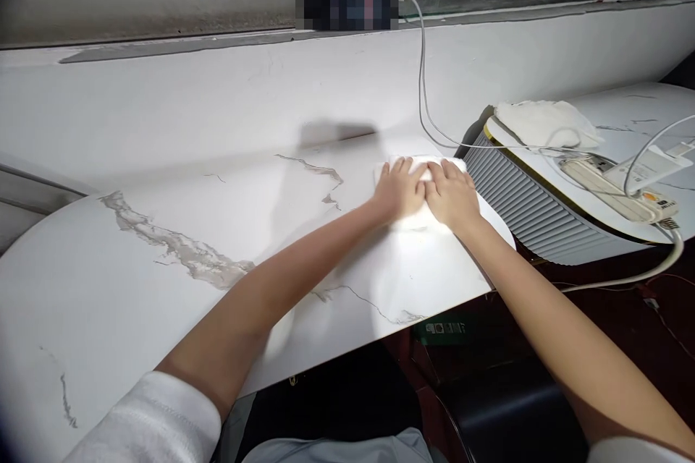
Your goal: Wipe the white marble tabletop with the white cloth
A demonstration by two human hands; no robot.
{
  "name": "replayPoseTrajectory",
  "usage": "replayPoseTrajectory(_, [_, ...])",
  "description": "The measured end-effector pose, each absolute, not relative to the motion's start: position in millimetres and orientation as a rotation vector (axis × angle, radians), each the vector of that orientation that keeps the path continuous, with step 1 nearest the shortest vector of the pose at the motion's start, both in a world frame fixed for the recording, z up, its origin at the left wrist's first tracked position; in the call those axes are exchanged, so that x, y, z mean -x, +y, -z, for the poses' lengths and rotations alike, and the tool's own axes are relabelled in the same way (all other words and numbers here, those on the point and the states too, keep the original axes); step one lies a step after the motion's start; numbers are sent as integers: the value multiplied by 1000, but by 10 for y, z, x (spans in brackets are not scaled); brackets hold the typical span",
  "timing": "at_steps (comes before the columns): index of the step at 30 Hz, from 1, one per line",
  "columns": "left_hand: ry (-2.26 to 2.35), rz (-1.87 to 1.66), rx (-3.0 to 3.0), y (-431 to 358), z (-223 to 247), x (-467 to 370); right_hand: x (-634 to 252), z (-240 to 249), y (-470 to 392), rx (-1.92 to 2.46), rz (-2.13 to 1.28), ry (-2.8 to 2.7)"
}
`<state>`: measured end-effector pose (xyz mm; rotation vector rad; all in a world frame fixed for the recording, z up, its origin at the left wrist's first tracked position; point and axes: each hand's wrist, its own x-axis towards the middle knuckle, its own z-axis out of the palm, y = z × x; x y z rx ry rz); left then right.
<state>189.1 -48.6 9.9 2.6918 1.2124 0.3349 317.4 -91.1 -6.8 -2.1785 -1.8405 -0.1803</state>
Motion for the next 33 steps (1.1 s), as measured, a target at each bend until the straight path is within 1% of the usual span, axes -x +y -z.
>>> replayPoseTrajectory(4, [1356,-288,-2580,38,-91,-1824,-3129,54,-263,2130,90,-1897])
replayPoseTrajectory(7, [1431,-304,-2536,302,-82,-1796,-3093,40,68,2046,45,-1900])
replayPoseTrajectory(14, [1529,-345,-2505,478,-44,-1798,-3079,27,303,2004,26,-1967])
replayPoseTrajectory(24, [1561,-305,-2470,177,-73,-1696,-3010,28,50,1989,26,-2031])
replayPoseTrajectory(33, [1377,-211,-2572,-569,-110,-1403,-2639,12,-929,2155,115,-1909])
